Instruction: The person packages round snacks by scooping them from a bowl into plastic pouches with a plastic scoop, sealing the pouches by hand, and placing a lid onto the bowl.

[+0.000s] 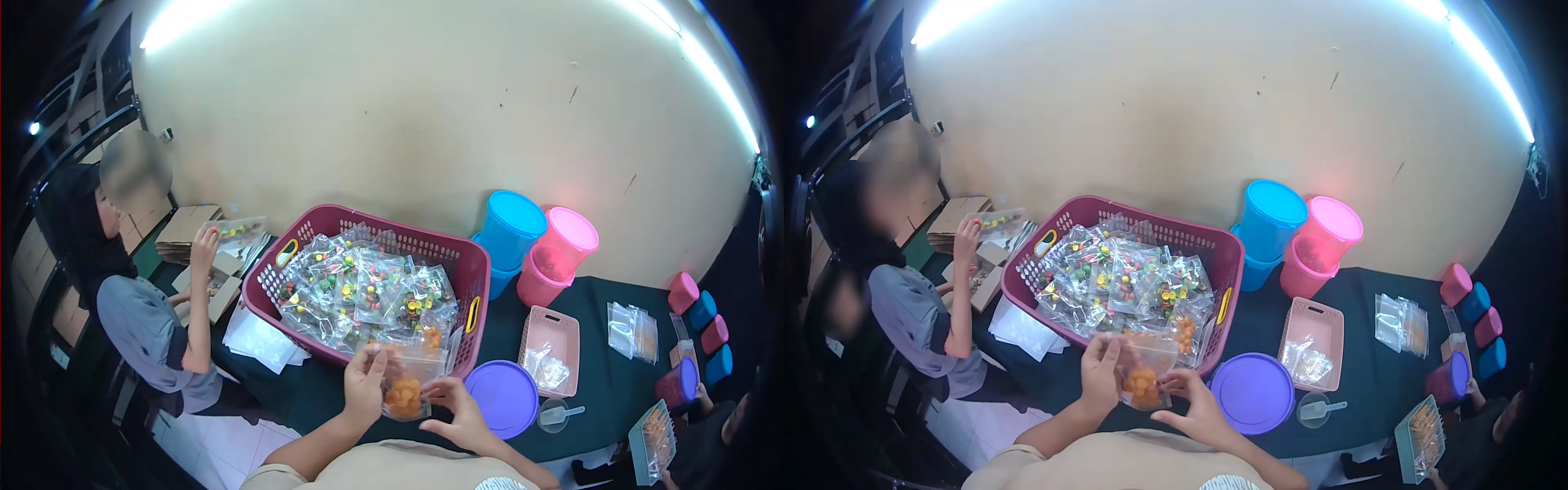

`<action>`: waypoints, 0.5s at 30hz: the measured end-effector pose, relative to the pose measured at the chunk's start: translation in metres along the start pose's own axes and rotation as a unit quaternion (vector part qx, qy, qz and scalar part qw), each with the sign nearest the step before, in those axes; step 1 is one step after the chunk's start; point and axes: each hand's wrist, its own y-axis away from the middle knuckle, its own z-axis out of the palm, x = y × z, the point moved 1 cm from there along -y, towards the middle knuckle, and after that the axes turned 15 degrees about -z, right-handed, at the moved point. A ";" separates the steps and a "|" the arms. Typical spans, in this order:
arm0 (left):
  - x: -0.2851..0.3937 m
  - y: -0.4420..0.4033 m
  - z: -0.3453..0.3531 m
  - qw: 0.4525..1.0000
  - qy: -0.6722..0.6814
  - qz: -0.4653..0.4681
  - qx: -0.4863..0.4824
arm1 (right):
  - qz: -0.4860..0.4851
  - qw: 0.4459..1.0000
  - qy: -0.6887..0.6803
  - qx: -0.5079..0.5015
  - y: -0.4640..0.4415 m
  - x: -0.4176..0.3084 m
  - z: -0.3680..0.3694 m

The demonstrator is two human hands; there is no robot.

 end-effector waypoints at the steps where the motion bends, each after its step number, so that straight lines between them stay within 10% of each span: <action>1: -0.007 -0.013 -0.008 0.998 0.045 -0.023 -0.026 | 0.034 0.999 0.040 0.003 -0.011 0.000 0.009; 6: 0.022 -0.053 -0.014 0.990 0.084 -0.077 -0.081 | 0.091 0.988 -0.101 0.073 -0.063 0.034 0.027; 15: 0.041 -0.118 -0.054 0.898 -0.287 -0.179 -0.281 | 0.185 0.967 -0.015 0.176 -0.108 0.044 0.037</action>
